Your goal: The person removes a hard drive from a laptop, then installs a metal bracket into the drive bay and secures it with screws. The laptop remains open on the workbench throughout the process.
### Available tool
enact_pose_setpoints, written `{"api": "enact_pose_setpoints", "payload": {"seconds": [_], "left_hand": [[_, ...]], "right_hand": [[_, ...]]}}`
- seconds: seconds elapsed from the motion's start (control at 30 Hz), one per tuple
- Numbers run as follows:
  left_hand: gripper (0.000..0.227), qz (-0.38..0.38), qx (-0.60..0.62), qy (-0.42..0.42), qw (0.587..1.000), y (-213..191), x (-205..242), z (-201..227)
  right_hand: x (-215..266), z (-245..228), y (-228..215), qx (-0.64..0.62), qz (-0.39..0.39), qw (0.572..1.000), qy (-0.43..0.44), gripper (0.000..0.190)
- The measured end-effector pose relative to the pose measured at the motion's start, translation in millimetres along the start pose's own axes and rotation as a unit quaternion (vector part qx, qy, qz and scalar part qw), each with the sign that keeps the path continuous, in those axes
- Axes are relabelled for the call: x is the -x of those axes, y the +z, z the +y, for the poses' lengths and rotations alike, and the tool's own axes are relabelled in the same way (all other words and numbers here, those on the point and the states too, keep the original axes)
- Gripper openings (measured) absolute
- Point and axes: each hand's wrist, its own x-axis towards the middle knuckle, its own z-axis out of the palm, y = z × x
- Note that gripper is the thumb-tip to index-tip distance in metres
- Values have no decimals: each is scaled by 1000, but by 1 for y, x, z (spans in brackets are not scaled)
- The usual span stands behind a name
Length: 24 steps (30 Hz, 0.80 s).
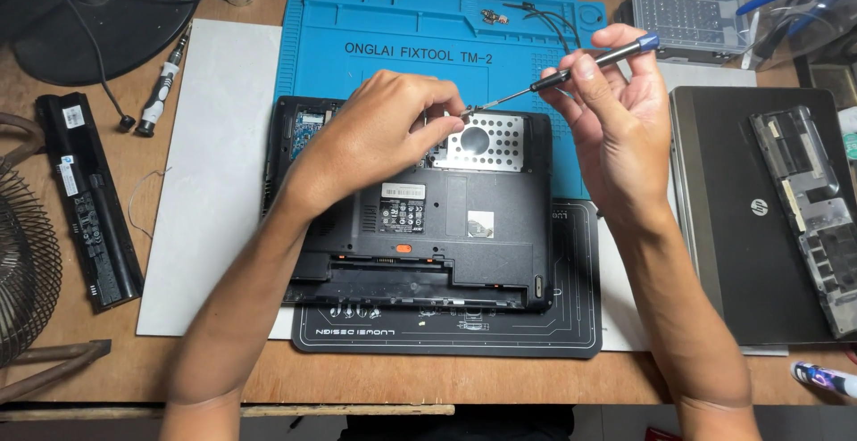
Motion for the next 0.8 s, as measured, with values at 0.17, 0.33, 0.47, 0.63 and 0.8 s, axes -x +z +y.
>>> {"api": "enact_pose_setpoints", "payload": {"seconds": [0.17,0.33,0.47,0.63,0.8], "left_hand": [[14,-3,5,19,1000,-18,5,1],[14,-22,-13,41,999,-30,13,-4],[19,-78,-34,38,996,-31,15,-9],[13,-165,-68,-20,984,-43,23,-13],[11,-188,-121,-104,969,-51,29,-26]], "right_hand": [[3,-3,4,51,2,998,-37,25],[10,-5,9,91,-17,994,-52,22],[15,-5,11,108,-34,992,-57,22],[21,1,19,126,-49,989,-63,20],[32,8,40,203,-132,970,-37,16]]}}
